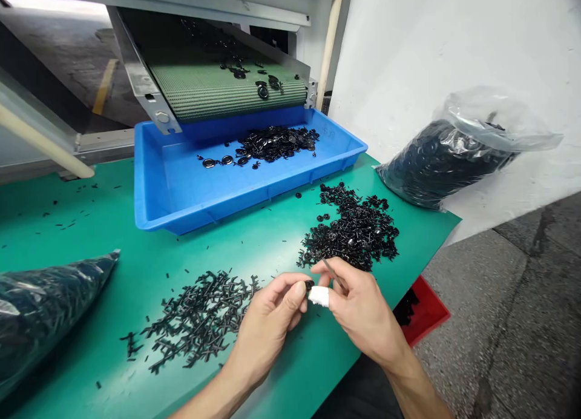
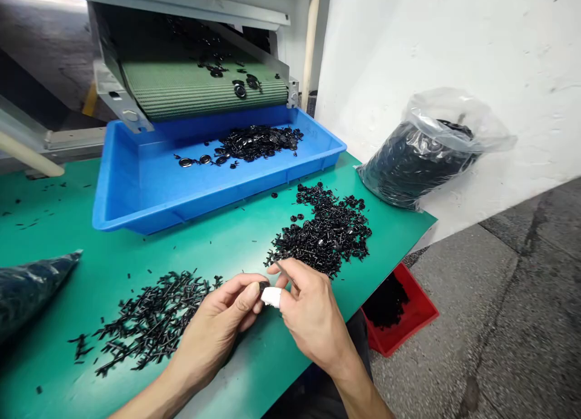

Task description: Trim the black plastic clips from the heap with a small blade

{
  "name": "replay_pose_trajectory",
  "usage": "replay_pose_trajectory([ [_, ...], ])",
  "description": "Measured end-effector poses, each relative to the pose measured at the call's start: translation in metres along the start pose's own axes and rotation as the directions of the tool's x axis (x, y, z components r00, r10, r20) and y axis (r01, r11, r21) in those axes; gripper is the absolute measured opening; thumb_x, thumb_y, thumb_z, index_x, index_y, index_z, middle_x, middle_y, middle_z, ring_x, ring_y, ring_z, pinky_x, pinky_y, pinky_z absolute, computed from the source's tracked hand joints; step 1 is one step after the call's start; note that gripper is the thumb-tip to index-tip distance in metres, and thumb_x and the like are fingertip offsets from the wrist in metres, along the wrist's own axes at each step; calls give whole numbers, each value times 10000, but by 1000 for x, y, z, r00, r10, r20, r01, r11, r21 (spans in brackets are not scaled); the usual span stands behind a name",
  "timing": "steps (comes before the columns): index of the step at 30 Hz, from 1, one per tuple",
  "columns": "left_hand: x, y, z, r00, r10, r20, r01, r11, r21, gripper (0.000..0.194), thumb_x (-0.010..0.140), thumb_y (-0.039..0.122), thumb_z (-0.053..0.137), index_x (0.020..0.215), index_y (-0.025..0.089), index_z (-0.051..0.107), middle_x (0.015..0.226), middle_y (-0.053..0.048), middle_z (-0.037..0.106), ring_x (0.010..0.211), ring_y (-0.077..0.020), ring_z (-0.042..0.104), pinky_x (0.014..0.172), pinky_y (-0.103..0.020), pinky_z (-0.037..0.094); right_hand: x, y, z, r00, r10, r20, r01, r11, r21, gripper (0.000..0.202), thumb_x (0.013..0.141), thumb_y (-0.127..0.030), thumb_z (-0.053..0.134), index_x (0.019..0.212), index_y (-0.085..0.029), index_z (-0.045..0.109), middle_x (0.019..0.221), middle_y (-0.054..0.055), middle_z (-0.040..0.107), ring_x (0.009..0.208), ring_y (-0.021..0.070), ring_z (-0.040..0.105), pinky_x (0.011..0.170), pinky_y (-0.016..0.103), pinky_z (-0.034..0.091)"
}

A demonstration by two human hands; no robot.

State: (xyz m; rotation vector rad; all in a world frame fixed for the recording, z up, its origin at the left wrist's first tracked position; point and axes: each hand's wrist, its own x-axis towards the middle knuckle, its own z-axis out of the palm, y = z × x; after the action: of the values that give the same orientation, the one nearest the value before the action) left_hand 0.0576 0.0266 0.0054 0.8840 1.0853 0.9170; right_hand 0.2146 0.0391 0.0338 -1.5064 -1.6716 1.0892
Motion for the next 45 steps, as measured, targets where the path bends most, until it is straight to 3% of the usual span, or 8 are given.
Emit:
replay_pose_trajectory([
  [4, -2, -3, 5, 997, -38, 72, 41, 999, -37, 318, 900, 487, 580, 845, 175, 619, 612, 51, 470, 501, -86, 302, 465, -229, 200, -15, 3, 2, 984, -170, -52, 162, 978, -133, 269, 829, -45, 462, 895, -207, 666, 810, -16, 594, 712, 111, 550, 616, 210, 434],
  [8, -3, -1, 9, 997, -41, 65, 43, 998, -36, 328, 923, 500, 532, 873, 181, 591, 551, 66, 474, 462, -82, 257, 445, -225, 188, -33, 5, 1, 965, -263, -17, 238, 897, -373, 489, 843, -16, 342, 1252, -162, 567, 1037, 84, 622, 921, 186, 628, 782, 307, 531],
  [14, -2, -6, 6, 999, -42, -25, 40, 996, -76, 319, 866, 484, 631, 985, 189, 646, 672, 34, 531, 534, -96, 348, 472, -216, 248, -47, 13, 6, 939, -342, -29, 260, 764, -590, 394, 928, -47, 315, 1201, -113, 591, 877, 86, 684, 790, 217, 672, 723, 341, 556],
  [18, -1, -10, 6, 996, -79, -40, 77, 996, -48, 377, 854, 515, 628, 1016, 180, 689, 620, 52, 462, 524, -98, 332, 479, -221, 244, -47, 9, 12, 945, -328, -12, 247, 735, -631, 301, 910, -38, 355, 961, -169, 621, 794, 57, 650, 741, 229, 645, 645, 342, 518],
  [31, -4, -11, 7, 993, -51, -108, 61, 995, 83, 414, 826, 541, 643, 1034, 193, 728, 595, 53, 458, 504, -105, 349, 474, -232, 270, -46, 9, 24, 946, -316, -79, 178, 705, -686, 294, 890, -29, 428, 1095, -152, 599, 827, 60, 664, 745, 201, 647, 645, 296, 486],
  [35, -4, -10, 3, 990, 94, -107, -66, 969, 237, 264, 810, 434, 695, 974, 235, 750, 709, 1, 615, 625, -155, 519, 566, -261, 391, -47, 7, 26, 950, -299, -91, 162, 719, -676, 262, 896, -37, 434, 1060, -154, 602, 828, 62, 668, 742, 204, 647, 634, 295, 456],
  [40, -2, -8, -3, 937, 349, 14, -315, 826, 468, 140, 884, 295, 606, 951, 255, 723, 913, -44, 694, 856, -224, 617, 742, -313, 455, -45, 2, 16, 990, -140, -16, 107, 819, -563, 286, 869, -10, 398, 936, -204, 597, 758, 17, 652, 684, 186, 619, 601, 282, 375],
  [45, -1, -6, -5, 938, 335, 92, -327, 763, 558, 154, 920, 304, 543, 979, 253, 677, 902, -38, 683, 839, -226, 615, 759, -326, 447, -33, 5, 0, 998, -6, 67, 39, 861, -507, 227, 888, -55, 431, 794, -220, 556, 643, -26, 579, 618, 148, 532, 558, 260, 288],
])
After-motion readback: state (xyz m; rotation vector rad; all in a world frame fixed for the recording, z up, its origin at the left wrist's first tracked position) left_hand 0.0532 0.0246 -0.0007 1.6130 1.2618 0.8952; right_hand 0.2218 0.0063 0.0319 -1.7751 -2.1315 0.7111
